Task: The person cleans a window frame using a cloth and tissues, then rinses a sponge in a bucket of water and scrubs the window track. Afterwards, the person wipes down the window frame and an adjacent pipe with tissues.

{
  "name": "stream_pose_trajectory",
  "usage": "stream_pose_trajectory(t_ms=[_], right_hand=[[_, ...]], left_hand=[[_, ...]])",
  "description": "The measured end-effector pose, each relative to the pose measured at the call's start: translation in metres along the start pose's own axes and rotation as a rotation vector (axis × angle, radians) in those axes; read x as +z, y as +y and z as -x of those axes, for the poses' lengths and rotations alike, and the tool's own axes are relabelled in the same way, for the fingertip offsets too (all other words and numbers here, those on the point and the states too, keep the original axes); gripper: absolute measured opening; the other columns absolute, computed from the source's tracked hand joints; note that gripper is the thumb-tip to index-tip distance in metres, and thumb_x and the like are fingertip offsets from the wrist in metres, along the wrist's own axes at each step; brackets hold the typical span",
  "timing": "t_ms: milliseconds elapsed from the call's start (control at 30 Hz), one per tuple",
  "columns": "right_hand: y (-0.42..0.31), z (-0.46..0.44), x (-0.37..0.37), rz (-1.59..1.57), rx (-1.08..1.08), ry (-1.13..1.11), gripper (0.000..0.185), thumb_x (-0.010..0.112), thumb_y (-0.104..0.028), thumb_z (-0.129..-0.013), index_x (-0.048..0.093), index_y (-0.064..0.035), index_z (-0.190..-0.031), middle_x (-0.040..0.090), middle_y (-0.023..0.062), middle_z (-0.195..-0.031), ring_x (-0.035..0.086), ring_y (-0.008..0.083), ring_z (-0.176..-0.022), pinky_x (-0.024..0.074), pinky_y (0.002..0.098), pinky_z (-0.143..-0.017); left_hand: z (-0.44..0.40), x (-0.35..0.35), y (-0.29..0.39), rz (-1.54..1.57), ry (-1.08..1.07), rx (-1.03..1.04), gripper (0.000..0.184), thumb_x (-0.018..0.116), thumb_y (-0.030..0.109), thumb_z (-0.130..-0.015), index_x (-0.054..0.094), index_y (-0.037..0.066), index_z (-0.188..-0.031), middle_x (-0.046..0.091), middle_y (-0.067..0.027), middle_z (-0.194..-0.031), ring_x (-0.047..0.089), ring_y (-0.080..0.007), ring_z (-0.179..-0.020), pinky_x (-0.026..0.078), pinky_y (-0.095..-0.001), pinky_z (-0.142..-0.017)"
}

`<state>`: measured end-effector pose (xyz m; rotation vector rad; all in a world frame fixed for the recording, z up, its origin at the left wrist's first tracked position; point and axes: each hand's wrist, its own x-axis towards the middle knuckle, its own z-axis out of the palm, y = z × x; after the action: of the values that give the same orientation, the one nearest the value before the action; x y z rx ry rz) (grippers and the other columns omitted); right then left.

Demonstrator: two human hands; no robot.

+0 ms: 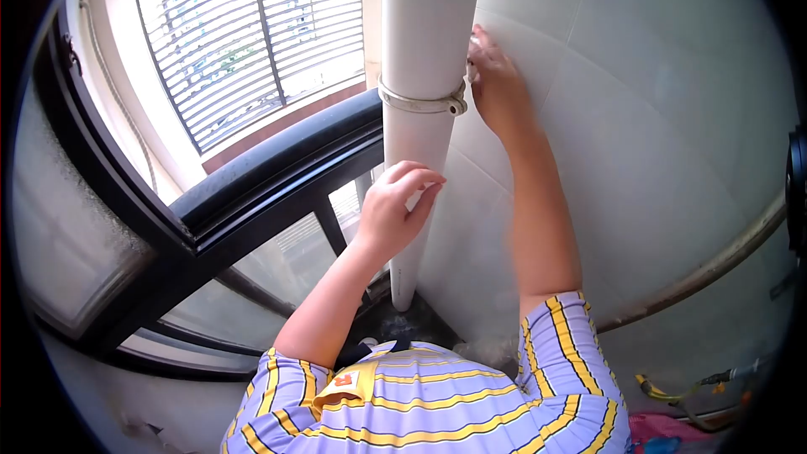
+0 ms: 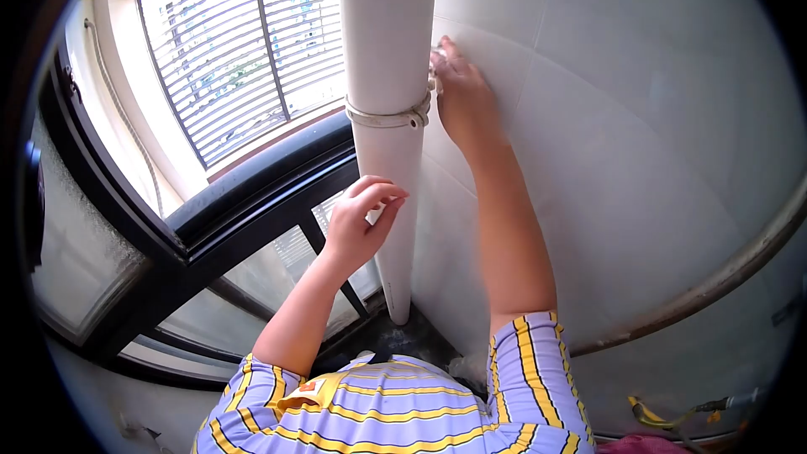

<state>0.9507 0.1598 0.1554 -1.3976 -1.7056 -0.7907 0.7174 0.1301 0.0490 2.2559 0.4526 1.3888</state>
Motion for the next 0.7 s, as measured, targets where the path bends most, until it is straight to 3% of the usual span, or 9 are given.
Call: stream_pose_trajectory(t_ms=[33, 100, 167, 267, 367, 500, 633, 700], right_hand=[[0.005, -0.008, 0.003, 0.059, -0.062, -0.120, 0.036, 0.056, -0.001, -0.098, 0.062, -0.0135, -0.131, 0.065, 0.0130, -0.130, 0.068, 0.0353, -0.108, 0.0570, 0.0425, -0.090], [0.006, -0.021, 0.002, -0.130, 0.251, -0.372, 0.023, 0.053, -0.008, -0.098, 0.067, -0.0110, -0.116, 0.069, 0.0156, -0.108, 0.065, 0.0331, -0.095, 0.0565, 0.0416, -0.082], [0.003, -0.023, -0.007, -0.073, 0.185, -0.433, 0.017, 0.053, -0.010, -0.097, 0.068, -0.0078, -0.106, 0.069, 0.0168, -0.096, 0.063, 0.0327, -0.088, 0.0558, 0.0416, -0.078], [-0.007, -0.017, -0.009, 0.078, 0.063, -0.310, 0.009, 0.056, -0.007, -0.093, 0.065, -0.0046, -0.094, 0.068, 0.0143, -0.090, 0.064, 0.0339, -0.086, 0.0554, 0.0427, -0.074], [-0.014, -0.008, -0.001, 0.146, 0.124, -0.175, 0.008, 0.058, -0.004, -0.090, 0.064, -0.0057, -0.095, 0.068, 0.0139, -0.088, 0.065, 0.0342, -0.085, 0.0557, 0.0424, -0.073], [-0.024, 0.016, 0.005, 0.244, 0.162, -0.004, 0.028, 0.064, 0.004, -0.086, 0.067, -0.0100, -0.110, 0.070, 0.0129, -0.091, 0.069, 0.0305, -0.087, 0.0576, 0.0418, -0.075], [-0.056, 0.061, -0.025, -0.243, 0.583, 0.125, 0.029, 0.067, 0.006, -0.093, 0.065, -0.0080, -0.119, 0.075, 0.0092, -0.105, 0.072, 0.0190, -0.097, 0.0591, 0.0322, -0.079], [-0.062, 0.098, -0.025, -0.610, 0.714, 0.176, 0.027, 0.067, 0.004, -0.097, 0.064, -0.0067, -0.122, 0.075, 0.0087, -0.114, 0.071, 0.0147, -0.103, 0.0593, 0.0287, -0.081]], left_hand=[[-0.005, -0.003, 0.002, -0.048, -0.019, 0.108, 0.015, 0.073, -0.002, -0.092, 0.074, 0.006, -0.105, 0.070, -0.0081, -0.103, 0.072, -0.0223, -0.087, 0.058, -0.0325, -0.072], [-0.005, -0.005, -0.004, -0.001, -0.098, 0.095, 0.016, 0.073, -0.002, -0.092, 0.075, 0.007, -0.106, 0.070, -0.0080, -0.103, 0.072, -0.0234, -0.086, 0.058, -0.0324, -0.072], [-0.008, -0.006, -0.009, 0.047, -0.138, 0.091, 0.016, 0.072, -0.002, -0.092, 0.075, 0.007, -0.106, 0.070, -0.0077, -0.103, 0.072, -0.0231, -0.086, 0.059, -0.0316, -0.072], [-0.006, -0.007, -0.014, 0.120, -0.197, 0.026, 0.016, 0.071, -0.004, -0.093, 0.075, 0.006, -0.105, 0.070, -0.0069, -0.102, 0.071, -0.0217, -0.085, 0.058, -0.0308, -0.071], [-0.007, -0.012, -0.020, 0.199, -0.184, 0.051, 0.017, 0.071, -0.005, -0.092, 0.075, 0.005, -0.105, 0.071, -0.0071, -0.098, 0.069, -0.0194, -0.083, 0.056, -0.0298, -0.069], [-0.003, -0.027, -0.022, 0.247, -0.168, 0.024, 0.017, 0.071, -0.006, -0.093, 0.075, 0.005, -0.106, 0.071, -0.0065, -0.098, 0.068, -0.0176, -0.083, 0.055, -0.0284, -0.070], [0.007, -0.033, -0.033, 0.437, -0.116, -0.172, 0.015, 0.067, 0.000, -0.100, 0.072, 0.003, -0.113, 0.073, -0.0033, -0.101, 0.068, -0.0109, -0.088, 0.055, -0.0255, -0.076], [0.012, -0.033, -0.037, 0.764, -0.215, -0.468, 0.024, 0.058, 0.023, -0.110, 0.068, 0.008, -0.127, 0.073, -0.0032, -0.108, 0.067, -0.0107, -0.099, 0.053, -0.0260, -0.089]])
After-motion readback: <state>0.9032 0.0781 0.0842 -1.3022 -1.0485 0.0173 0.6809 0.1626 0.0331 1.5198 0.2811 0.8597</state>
